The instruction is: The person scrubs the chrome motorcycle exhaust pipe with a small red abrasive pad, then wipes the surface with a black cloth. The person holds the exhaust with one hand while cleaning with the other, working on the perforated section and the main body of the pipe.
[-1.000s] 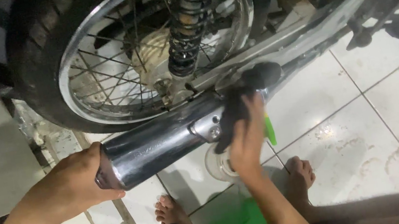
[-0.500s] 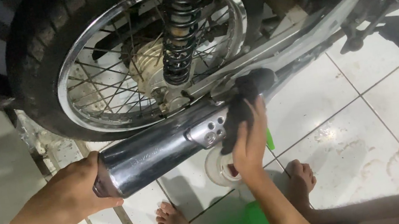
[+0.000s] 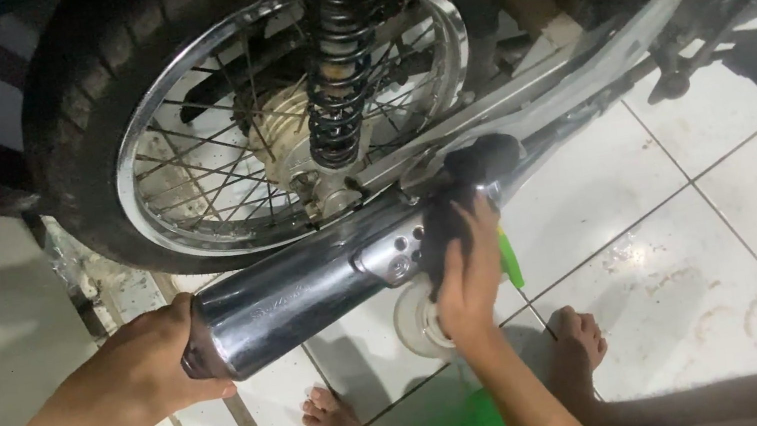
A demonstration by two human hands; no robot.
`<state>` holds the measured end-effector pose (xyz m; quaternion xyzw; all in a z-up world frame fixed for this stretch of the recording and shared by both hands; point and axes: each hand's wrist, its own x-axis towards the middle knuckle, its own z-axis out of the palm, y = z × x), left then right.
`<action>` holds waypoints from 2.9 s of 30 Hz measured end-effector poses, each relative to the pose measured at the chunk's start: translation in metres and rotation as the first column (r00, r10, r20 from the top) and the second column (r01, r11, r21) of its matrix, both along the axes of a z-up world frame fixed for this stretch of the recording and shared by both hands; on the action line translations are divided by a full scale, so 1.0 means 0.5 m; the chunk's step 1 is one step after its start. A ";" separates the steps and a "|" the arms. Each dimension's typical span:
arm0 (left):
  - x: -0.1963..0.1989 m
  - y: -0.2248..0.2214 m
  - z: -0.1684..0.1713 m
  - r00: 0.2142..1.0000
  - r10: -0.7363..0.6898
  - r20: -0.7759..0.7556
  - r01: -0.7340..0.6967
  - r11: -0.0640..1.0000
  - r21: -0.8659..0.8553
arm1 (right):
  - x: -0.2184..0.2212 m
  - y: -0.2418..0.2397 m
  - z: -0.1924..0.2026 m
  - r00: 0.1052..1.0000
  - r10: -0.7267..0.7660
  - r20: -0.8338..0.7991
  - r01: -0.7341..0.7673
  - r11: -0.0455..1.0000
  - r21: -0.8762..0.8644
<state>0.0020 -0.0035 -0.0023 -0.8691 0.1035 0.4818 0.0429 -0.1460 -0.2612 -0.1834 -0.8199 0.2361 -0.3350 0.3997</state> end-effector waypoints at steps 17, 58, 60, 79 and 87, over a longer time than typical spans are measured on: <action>-0.003 -0.010 0.004 0.999 0.032 -0.005 -0.032 0.998 -0.061 | -0.004 0.034 -0.021 0.992 0.092 0.081 -0.089 0.995 -0.046; -0.006 -0.001 -0.007 0.999 0.011 0.038 -0.006 0.992 -0.123 | -0.013 0.004 -0.043 0.997 0.069 0.017 -0.067 0.991 -0.120; -0.006 -0.003 -0.008 0.999 -0.050 0.003 0.050 0.999 0.017 | -0.004 -0.015 -0.017 0.999 -0.023 0.042 0.024 0.999 -0.027; -0.006 -0.005 -0.010 0.999 0.024 0.049 -0.018 0.992 -0.123 | -0.026 0.094 -0.049 0.980 0.100 0.173 -0.089 0.993 -0.074; -0.013 -0.026 0.015 0.996 0.074 0.044 -0.070 0.994 -0.084 | -0.052 0.076 -0.109 0.943 0.305 0.134 -0.265 0.930 -0.255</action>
